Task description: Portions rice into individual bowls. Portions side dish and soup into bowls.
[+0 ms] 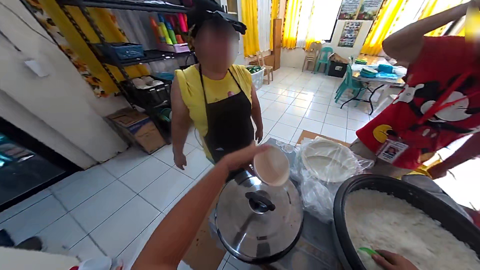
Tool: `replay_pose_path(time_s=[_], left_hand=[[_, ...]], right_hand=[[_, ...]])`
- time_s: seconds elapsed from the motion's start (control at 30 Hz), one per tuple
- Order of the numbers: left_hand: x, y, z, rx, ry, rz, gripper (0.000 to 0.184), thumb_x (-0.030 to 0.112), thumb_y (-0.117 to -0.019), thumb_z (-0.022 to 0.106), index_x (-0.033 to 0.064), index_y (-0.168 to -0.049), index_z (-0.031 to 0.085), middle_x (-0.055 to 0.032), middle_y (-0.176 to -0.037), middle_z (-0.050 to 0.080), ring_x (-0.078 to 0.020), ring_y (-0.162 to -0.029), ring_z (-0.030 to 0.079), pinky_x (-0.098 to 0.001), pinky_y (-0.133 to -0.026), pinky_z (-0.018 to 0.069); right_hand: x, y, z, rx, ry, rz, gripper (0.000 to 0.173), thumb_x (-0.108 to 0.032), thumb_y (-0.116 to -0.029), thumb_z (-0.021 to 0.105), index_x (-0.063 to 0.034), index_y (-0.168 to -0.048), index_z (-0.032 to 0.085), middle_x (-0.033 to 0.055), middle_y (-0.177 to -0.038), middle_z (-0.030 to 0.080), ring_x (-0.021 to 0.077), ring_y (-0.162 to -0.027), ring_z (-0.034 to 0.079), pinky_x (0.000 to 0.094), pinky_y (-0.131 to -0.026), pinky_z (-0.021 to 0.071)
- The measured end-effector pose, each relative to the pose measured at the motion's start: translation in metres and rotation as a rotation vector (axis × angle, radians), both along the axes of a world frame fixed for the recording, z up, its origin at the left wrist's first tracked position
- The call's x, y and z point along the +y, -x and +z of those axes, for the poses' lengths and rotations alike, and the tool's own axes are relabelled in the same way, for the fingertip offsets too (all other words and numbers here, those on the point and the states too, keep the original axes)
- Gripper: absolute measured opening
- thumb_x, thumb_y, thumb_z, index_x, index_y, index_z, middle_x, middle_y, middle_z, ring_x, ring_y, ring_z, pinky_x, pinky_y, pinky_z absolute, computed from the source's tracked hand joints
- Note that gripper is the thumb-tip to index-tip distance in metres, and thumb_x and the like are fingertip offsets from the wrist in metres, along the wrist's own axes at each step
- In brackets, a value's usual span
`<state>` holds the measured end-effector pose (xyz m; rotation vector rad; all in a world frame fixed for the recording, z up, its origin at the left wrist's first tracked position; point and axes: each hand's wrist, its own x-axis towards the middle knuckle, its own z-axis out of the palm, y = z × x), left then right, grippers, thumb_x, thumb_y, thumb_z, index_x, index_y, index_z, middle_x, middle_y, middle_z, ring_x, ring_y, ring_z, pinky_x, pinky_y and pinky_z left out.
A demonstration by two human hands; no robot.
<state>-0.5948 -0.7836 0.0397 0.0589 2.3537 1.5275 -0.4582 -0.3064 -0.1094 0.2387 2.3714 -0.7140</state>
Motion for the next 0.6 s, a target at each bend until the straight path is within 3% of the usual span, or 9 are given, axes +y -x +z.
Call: replay_pose_path(time_s=[0.07, 0.13, 0.23, 0.4, 0.5, 0.6], left_hand=[[0.032, -0.017, -0.018, -0.072, -0.028, -0.13, 0.075, 0.048, -0.1092, 0.036, 0.0107, -0.163, 0.001, -0.0269, -0.137, 0.054, -0.0339, -0.108, 0.064, -0.0499, -0.086, 0.056], [0.061, -0.034, -0.043, -0.117, -0.078, -0.217, 0.08, 0.046, -0.1084, 0.04, 0.0066, -0.163, -0.004, -0.0296, -0.144, 0.048, -0.0368, -0.118, 0.061, -0.0528, -0.092, 0.0539], [0.095, -0.059, -0.075, -0.175, -0.21, -0.306, 0.081, 0.048, -0.1074, 0.038, 0.0056, -0.163, -0.003, -0.0294, -0.149, 0.044, -0.0365, -0.123, 0.059, -0.0522, -0.096, 0.0529], [0.125, -0.095, -0.1, -0.273, -0.31, -0.324, 0.081, 0.052, -0.1056, 0.035, 0.0051, -0.163, 0.001, -0.0284, -0.154, 0.038, -0.0363, -0.131, 0.054, -0.0517, -0.101, 0.0498], [0.124, -0.108, -0.11, -0.288, -0.352, -0.28, 0.078, 0.052, -0.1053, 0.034, 0.0053, -0.163, 0.009, -0.0245, -0.158, 0.036, -0.0323, -0.136, 0.049, -0.0497, -0.105, 0.0475], [0.12, -0.122, -0.11, -0.234, -0.393, -0.184, 0.064, 0.047, -0.1066, 0.03, 0.0055, -0.155, 0.031, -0.0134, -0.14, 0.056, -0.0176, -0.12, 0.06, -0.0385, -0.098, 0.053]], right_hand=[[-0.002, 0.003, 0.0, 0.005, 0.041, -0.017, 0.049, -0.034, -0.1107, 0.047, 0.0045, -0.139, 0.056, 0.0286, -0.106, 0.066, 0.0326, -0.076, 0.06, 0.0525, -0.076, 0.0498], [-0.003, 0.007, -0.001, 0.003, 0.054, -0.041, 0.047, -0.033, -0.1105, 0.048, 0.0027, -0.139, 0.057, 0.0248, -0.1, 0.065, 0.0279, -0.07, 0.057, 0.0476, -0.07, 0.0488], [-0.005, 0.014, -0.003, -0.019, 0.071, -0.083, 0.045, -0.035, -0.1105, 0.047, -0.0002, -0.137, 0.058, 0.0185, -0.09, 0.063, 0.0209, -0.06, 0.052, 0.0404, -0.06, 0.0468], [-0.005, 0.024, -0.005, -0.02, 0.127, -0.156, 0.045, -0.036, -0.1113, 0.044, 0.0003, -0.133, 0.06, 0.0134, -0.08, 0.059, 0.0161, -0.052, 0.049, 0.0339, -0.054, 0.0455], [-0.01, 0.032, 0.0, -0.015, 0.181, -0.223, 0.045, -0.036, -0.1116, 0.043, 0.0008, -0.132, 0.06, 0.01, -0.076, 0.057, 0.0134, -0.051, 0.047, 0.0307, -0.052, 0.0444], [-0.011, 0.036, 0.005, -0.005, 0.269, -0.314, 0.046, -0.038, -0.1118, 0.042, 0.0019, -0.129, 0.059, 0.0073, -0.079, 0.056, 0.0117, -0.054, 0.049, 0.0294, -0.054, 0.0456]])
